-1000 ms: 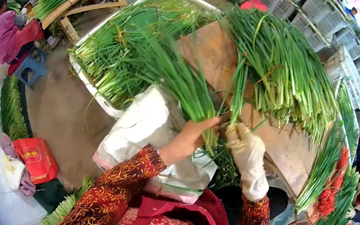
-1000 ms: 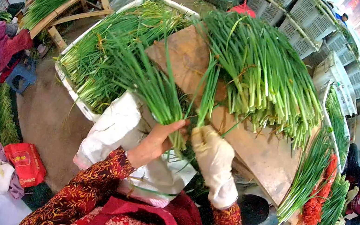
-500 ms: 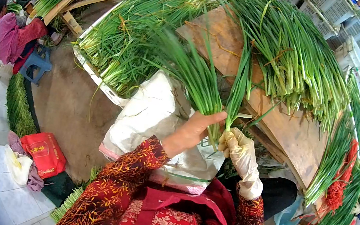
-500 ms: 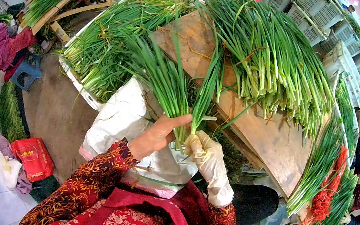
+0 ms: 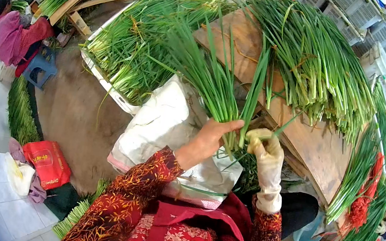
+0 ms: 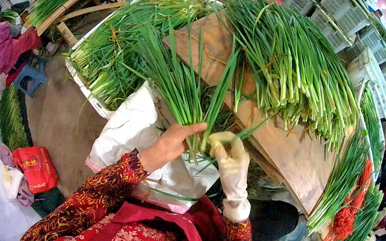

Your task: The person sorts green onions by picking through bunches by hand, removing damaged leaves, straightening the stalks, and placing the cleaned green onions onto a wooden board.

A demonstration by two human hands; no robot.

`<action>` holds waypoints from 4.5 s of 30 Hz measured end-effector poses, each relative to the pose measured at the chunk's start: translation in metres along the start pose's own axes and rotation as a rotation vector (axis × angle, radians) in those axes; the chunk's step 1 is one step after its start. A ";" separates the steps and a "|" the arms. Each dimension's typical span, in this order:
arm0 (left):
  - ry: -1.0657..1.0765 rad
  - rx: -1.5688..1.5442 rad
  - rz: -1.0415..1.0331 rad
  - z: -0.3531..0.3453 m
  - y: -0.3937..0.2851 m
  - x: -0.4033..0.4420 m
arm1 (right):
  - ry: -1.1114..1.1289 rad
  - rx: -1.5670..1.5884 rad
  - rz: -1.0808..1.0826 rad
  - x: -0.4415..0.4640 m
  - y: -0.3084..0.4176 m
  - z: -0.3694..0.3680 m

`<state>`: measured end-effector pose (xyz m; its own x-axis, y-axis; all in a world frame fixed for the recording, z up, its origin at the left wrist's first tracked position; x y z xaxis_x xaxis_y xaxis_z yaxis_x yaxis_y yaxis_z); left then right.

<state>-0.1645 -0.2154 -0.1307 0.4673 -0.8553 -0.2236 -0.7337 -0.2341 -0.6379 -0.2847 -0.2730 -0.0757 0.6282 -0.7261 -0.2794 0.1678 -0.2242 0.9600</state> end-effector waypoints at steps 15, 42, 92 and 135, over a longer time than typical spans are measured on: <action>0.029 0.101 -0.075 0.006 -0.006 0.002 | -0.004 -0.778 -0.452 -0.046 -0.035 0.057; 0.069 0.082 0.059 0.001 0.025 -0.008 | 0.074 0.119 -0.276 -0.002 -0.025 0.011; -0.065 0.027 0.019 0.027 -0.012 0.006 | 0.287 -0.290 -0.180 0.014 0.002 -0.035; -0.022 -0.045 -0.004 0.002 -0.007 -0.006 | -0.146 -0.600 -0.055 0.022 0.031 0.013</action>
<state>-0.1610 -0.2079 -0.1269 0.4812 -0.8438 -0.2377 -0.7526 -0.2587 -0.6055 -0.2754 -0.3039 -0.0518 0.5037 -0.8147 -0.2875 0.6212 0.1102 0.7759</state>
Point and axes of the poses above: each hand's wrist, its own x-axis towards the middle knuckle, its own z-axis out of the back of the hand, y = z × x, the point moved 5 cm from there along x, towards the middle knuckle, and after that the axes turned 12 degrees about -z, right-handed, at the moved point
